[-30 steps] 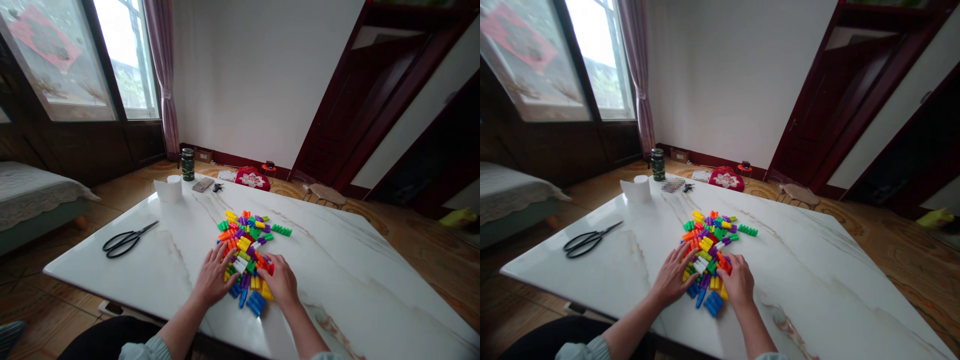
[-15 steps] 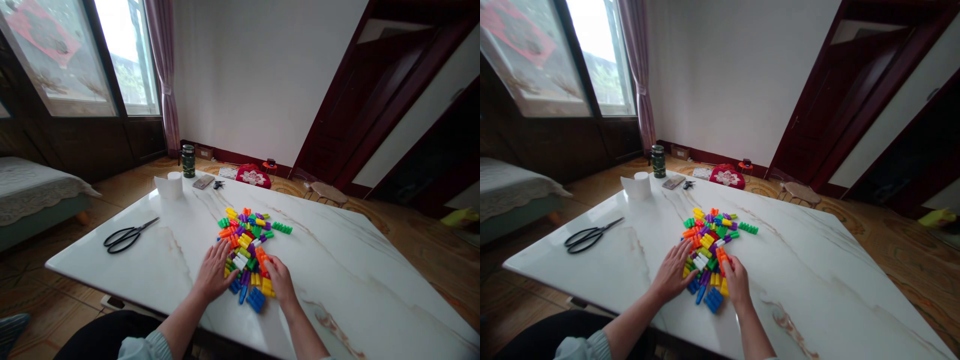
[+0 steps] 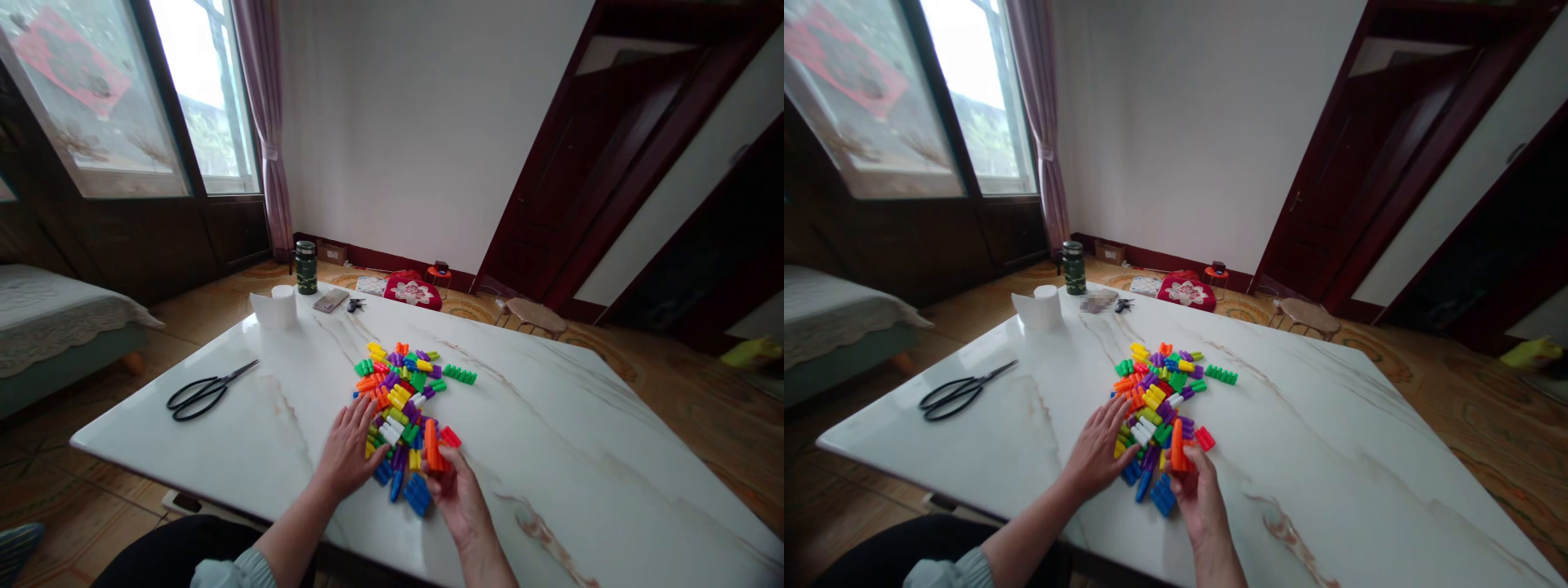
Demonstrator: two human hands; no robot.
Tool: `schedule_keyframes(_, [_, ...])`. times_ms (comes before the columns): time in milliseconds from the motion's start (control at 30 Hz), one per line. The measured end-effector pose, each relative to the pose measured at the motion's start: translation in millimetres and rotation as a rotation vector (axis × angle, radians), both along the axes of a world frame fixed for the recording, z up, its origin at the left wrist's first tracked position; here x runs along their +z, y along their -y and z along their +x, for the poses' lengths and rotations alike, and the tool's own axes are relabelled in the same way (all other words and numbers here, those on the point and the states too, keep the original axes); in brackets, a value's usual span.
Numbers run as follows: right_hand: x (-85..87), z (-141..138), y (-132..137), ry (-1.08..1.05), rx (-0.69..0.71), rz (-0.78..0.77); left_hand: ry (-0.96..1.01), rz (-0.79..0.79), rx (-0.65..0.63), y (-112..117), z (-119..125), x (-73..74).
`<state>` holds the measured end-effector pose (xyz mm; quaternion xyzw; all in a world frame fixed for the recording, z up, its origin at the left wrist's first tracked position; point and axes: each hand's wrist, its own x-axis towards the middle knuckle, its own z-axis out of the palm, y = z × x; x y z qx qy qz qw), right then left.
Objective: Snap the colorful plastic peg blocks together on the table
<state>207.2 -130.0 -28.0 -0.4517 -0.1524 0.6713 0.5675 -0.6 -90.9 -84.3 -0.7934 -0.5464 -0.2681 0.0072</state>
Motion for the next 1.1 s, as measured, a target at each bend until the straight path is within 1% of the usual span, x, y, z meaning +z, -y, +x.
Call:
schedule_keyframes(100, [-5.7,-3.2,1.5,-0.034,-0.003,0.031,-0.002,-0.001,0.004,0.1,-0.3,0.4])
schedule_keyframes(200, [-7.8,-3.8,-7.4,-0.066,-0.069,0.042,-0.001,0.004,0.004,0.3,-0.5,1.0])
schedule_keyframes(267, [-6.0,-2.4,-15.7,-0.064,-0.098,0.038,-0.004,0.005,0.002,0.5,-0.4,1.5])
schedule_keyframes(400, [0.6,2.0,-24.2,0.012,-0.098,0.040,-0.008,-0.007,0.001,0.7,0.3,2.9])
schedule_keyframes(500, [-0.7,4.9,-21.3,0.087,-0.112,0.048,-0.001,-0.007,-0.003,0.9,0.4,4.2])
schedule_keyframes(567, [-5.6,6.3,-19.2,0.202,-0.169,0.051,0.002,-0.003,-0.008,1.0,0.2,5.2])
schedule_keyframes(633, [-10.6,7.9,-20.0,0.376,-0.209,0.087,0.006,0.004,-0.013,1.0,0.0,5.8])
schedule_keyframes(667, [-11.9,9.1,-21.9,0.475,-0.202,0.124,0.008,0.007,-0.015,1.0,0.0,5.9])
schedule_keyframes(733, [-10.6,11.7,-28.4,0.686,-0.133,0.232,0.013,0.015,-0.019,1.0,0.1,5.8])
schedule_keyframes(800, [-3.8,13.3,-36.8,0.909,-0.058,0.341,0.016,0.017,-0.019,0.9,0.2,5.2])
schedule_keyframes(900, [12.7,6.8,-50.5,1.226,-0.030,0.501,0.012,0.002,-0.015,1.0,0.4,4.4])
schedule_keyframes(967, [23.8,-6.7,-61.0,1.387,-0.020,0.627,0.006,-0.014,-0.014,1.2,0.5,4.3])
schedule_keyframes(1000, [28.4,-16.1,-67.1,1.448,0.006,0.688,0.004,-0.021,-0.013,1.2,0.6,4.3])
schedule_keyframes(1033, [32.2,-26.8,-74.1,1.496,0.052,0.740,0.002,-0.025,-0.013,1.2,0.6,4.3])
schedule_keyframes(1100, [37.2,-49.8,-89.9,1.586,0.194,0.812,0.002,-0.028,-0.014,1.0,0.9,4.4])
